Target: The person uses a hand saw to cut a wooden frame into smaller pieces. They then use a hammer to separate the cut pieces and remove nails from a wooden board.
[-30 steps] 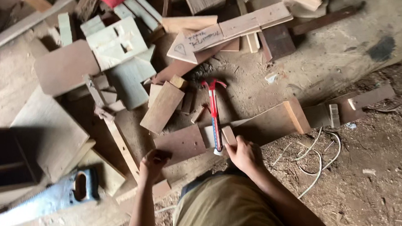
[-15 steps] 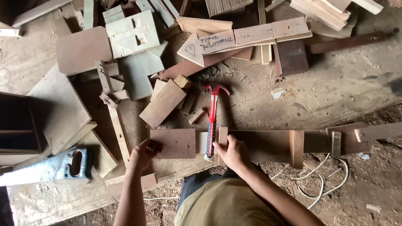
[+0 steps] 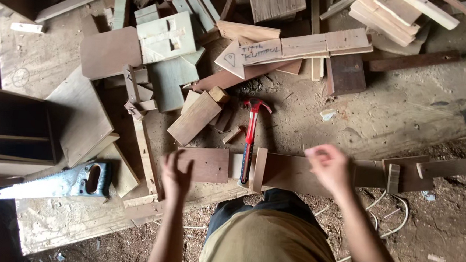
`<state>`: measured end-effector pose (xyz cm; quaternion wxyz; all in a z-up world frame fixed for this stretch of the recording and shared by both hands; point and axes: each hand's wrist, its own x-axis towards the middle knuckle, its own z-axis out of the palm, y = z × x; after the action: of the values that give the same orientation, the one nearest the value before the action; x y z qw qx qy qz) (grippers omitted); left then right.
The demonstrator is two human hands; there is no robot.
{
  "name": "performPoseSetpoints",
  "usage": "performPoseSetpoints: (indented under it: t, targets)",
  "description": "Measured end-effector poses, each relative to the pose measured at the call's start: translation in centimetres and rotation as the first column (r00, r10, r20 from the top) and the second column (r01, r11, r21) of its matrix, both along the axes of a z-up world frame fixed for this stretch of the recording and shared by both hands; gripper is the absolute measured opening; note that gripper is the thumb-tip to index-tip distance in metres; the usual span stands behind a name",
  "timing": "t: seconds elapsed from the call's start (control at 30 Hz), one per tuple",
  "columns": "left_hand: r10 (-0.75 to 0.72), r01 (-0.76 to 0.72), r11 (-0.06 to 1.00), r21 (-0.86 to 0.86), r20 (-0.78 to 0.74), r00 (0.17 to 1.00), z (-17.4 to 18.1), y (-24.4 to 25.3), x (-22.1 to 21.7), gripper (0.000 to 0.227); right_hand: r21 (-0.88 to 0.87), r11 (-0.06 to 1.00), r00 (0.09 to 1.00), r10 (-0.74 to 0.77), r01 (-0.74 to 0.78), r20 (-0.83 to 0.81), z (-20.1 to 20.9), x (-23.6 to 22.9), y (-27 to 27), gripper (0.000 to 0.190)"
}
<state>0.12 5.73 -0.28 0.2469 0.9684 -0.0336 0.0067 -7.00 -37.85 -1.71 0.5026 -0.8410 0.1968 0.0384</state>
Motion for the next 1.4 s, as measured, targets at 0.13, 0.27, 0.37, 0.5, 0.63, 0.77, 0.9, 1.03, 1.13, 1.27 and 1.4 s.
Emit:
performPoseSetpoints:
  t: [0.13, 0.27, 0.37, 0.5, 0.63, 0.77, 0.9, 1.03, 1.13, 1.27, 1.4]
  targets:
    - [-0.202, 0.077, 0.934, -0.348, -0.340, 0.918, 2.7, -7.8, 0.1, 0.065, -0.493, 0.867, 0.986, -0.012, -0.073, -0.169, -2.8, -2.8, -6.3, 0.058]
    - [-0.392, 0.285, 0.882, -0.376, -0.250, 0.885, 4.1, -14.4, -0.1, 0.096, -0.975, 0.154, 0.979, 0.150, -0.161, -0.138, -5.0, -5.9, -8.2, 0.108]
    - [-0.468, 0.388, 0.861, -0.328, -0.213, 0.858, 4.1, -16.4, -0.3, 0.088, -0.339, 0.910, 0.738, -0.057, -0.239, -0.672, -5.9, -6.5, -7.3, 0.088]
    - [-0.391, 0.285, 0.903, -0.322, -0.339, 0.856, 3.2, -16.8, -0.6, 0.076, -0.387, 0.898, 0.826, -0.051, -0.208, -0.562, -6.6, -5.7, -7.1, 0.084]
    - [-0.367, 0.258, 0.908, -0.330, -0.328, 0.871, 3.0, -16.3, -0.9, 0.074, -0.446, 0.858, 0.859, -0.009, -0.257, -0.512, -7.1, -5.0, -7.2, 0.078]
    - [-0.367, 0.285, 0.911, -0.298, -0.273, 0.889, 3.0, -16.8, -1.3, 0.076, -0.609, 0.780, 0.988, 0.076, -0.144, -0.136, -6.6, -5.6, -7.3, 0.071]
    - [-0.355, 0.272, 0.907, -0.322, -0.238, 0.904, 3.0, -17.1, -1.4, 0.077, -0.544, 0.832, 0.986, 0.017, -0.107, -0.169, -5.5, -6.3, -6.5, 0.062]
    - [-0.295, 0.192, 0.924, -0.330, -0.295, 0.909, 3.2, -17.8, -1.8, 0.080, -0.517, 0.854, 0.996, 0.007, -0.054, -0.093, -4.1, -6.1, -6.6, 0.057]
    - [-0.284, 0.188, 0.927, -0.326, -0.276, 0.918, 2.7, -17.8, -1.7, 0.081, -0.581, 0.813, 0.998, 0.050, -0.019, 0.038, -3.9, -5.9, -6.4, 0.056]
    - [-0.306, 0.297, 0.931, -0.213, -0.011, 0.952, 1.2, -16.7, -3.0, 0.073, -0.626, 0.779, 0.986, 0.125, -0.030, 0.109, -4.1, -6.1, -7.1, 0.056]
    - [0.051, -0.068, 0.993, -0.092, -0.172, 0.984, 0.3, -14.2, -4.9, 0.049, -0.448, 0.875, 0.976, 0.107, -0.184, -0.192, -3.6, -5.3, -7.6, 0.063]
